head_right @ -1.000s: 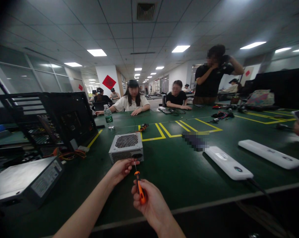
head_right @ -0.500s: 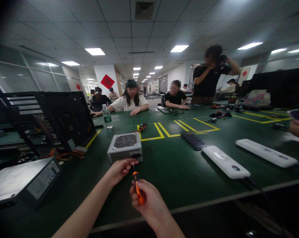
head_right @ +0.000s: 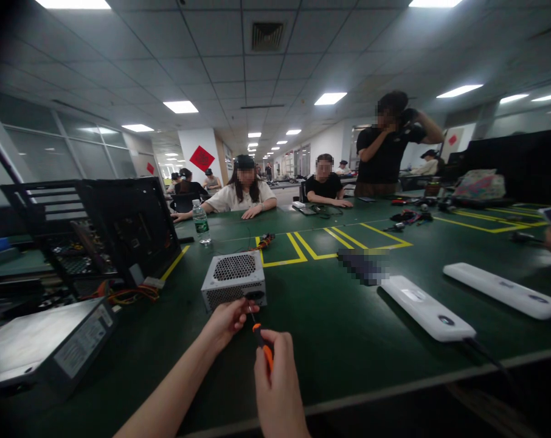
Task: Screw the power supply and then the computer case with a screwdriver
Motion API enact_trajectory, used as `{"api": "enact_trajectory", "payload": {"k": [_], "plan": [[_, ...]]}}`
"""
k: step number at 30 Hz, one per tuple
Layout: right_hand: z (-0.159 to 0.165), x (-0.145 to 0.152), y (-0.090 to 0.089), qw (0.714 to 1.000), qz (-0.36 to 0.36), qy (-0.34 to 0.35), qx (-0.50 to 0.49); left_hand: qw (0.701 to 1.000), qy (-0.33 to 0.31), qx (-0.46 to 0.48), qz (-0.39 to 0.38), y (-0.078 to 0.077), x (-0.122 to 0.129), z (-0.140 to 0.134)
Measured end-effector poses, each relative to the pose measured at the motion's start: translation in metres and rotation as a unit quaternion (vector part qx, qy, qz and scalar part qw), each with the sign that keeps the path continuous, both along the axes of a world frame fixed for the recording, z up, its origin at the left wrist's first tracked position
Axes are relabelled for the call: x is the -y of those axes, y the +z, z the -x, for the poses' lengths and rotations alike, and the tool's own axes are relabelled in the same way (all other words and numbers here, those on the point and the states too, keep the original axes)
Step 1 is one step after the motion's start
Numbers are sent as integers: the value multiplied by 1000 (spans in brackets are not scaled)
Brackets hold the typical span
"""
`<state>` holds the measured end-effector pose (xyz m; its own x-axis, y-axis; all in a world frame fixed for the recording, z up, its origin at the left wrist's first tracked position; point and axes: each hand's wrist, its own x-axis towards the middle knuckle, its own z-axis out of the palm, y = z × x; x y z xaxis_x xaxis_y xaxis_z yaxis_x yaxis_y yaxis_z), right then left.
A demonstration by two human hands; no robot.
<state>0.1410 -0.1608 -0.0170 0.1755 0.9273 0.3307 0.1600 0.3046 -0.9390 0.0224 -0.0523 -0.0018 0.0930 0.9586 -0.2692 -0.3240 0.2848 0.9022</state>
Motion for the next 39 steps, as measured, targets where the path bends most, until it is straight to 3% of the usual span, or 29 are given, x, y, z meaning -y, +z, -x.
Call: {"api": "enact_trajectory", "payload": {"k": [5,12,15,23,25,29,32,36,39], "plan": [[1,0,0,959,-142,-69,234,1000,22,-3,-9,-2,-2,-4],[7,1,-1,877,-267,-76,391,997,59,40,34,1,-3,-7],[7,1,1,880,-268,-92,380,994,77,65,48,0,-4,-11],[4,-1,-9,923,-192,-111,314,990,74,111,45,-1,-2,-15],[4,-1,-9,916,-197,-111,331,989,67,123,49,-1,-2,-14],[4,1,-1,876,-226,-109,413,987,44,145,52,2,0,-11],[5,2,4,867,-232,-126,422,986,33,151,58,3,2,-10],[5,1,2,884,-216,-122,397,986,25,155,64,2,1,-8],[5,0,-4,911,-194,-105,348,985,19,158,59,-1,0,-7]]}}
